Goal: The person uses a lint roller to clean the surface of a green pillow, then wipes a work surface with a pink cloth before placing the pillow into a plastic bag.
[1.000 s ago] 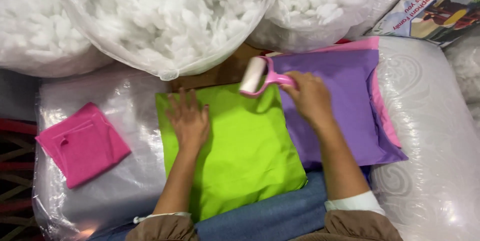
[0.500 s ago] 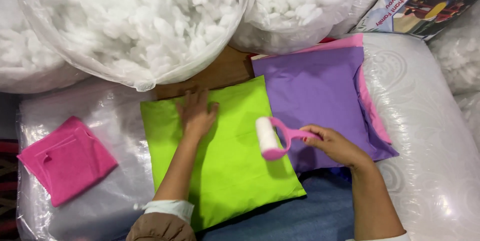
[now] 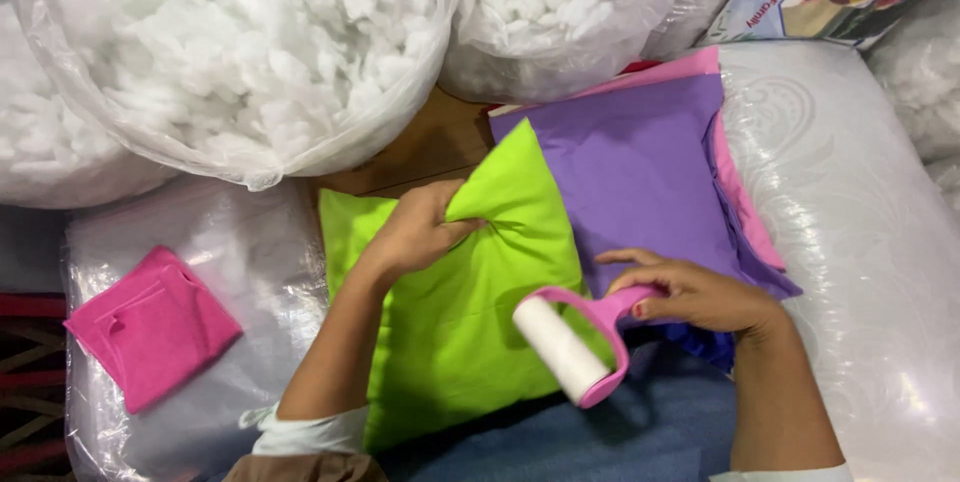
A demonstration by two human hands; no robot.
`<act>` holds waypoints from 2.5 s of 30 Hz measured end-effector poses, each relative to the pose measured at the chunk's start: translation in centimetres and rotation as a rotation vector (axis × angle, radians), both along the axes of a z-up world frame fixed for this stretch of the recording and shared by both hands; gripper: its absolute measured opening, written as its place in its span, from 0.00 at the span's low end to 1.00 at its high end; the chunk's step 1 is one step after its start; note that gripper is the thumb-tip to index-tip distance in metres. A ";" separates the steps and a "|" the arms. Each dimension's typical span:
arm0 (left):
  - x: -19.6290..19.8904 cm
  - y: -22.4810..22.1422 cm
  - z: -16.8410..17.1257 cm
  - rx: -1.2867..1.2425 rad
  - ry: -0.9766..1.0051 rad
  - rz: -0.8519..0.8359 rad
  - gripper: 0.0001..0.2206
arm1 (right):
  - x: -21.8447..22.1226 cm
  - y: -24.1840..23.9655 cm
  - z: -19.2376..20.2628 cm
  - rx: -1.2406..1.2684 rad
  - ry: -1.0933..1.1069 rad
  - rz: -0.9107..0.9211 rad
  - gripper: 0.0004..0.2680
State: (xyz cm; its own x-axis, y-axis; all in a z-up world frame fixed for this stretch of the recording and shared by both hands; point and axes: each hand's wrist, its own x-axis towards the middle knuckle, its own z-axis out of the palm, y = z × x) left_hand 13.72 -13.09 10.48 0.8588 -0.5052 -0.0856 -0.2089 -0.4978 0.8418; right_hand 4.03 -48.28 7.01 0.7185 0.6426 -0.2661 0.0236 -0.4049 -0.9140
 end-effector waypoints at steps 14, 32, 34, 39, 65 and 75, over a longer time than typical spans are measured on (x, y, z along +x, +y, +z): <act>-14.2 11.7 -1.0 -1.050 -0.020 0.689 0.28 | 1.5 0.3 -5.5 0.436 0.004 -0.501 0.16; -6.4 15.6 -12.8 0.128 -0.025 1.037 0.39 | 7.6 10.1 -6.5 -0.150 -0.039 -0.538 0.13; -7.5 13.5 -10.7 0.236 -0.021 0.999 0.39 | 7.6 10.8 -4.9 -0.341 -0.240 -0.498 0.15; -9.2 7.4 -9.2 0.514 -0.011 0.706 0.27 | 6.6 17.7 -3.3 -0.705 -0.791 -0.135 0.13; -13.3 4.7 -15.5 0.617 -0.164 0.495 0.28 | -0.9 11.3 -2.7 -0.704 -0.522 -0.039 0.12; -8.7 12.2 -17.7 0.629 -0.257 0.744 0.25 | -0.3 3.2 2.5 -0.582 -0.207 -0.453 0.12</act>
State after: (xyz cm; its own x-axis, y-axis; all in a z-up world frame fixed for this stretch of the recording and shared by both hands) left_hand 5.01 -0.93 -7.26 0.9674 0.2405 0.0798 0.1980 -0.9139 0.3543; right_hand 3.71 -45.11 9.52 0.9505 0.0707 -0.3027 -0.1119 -0.8308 -0.5452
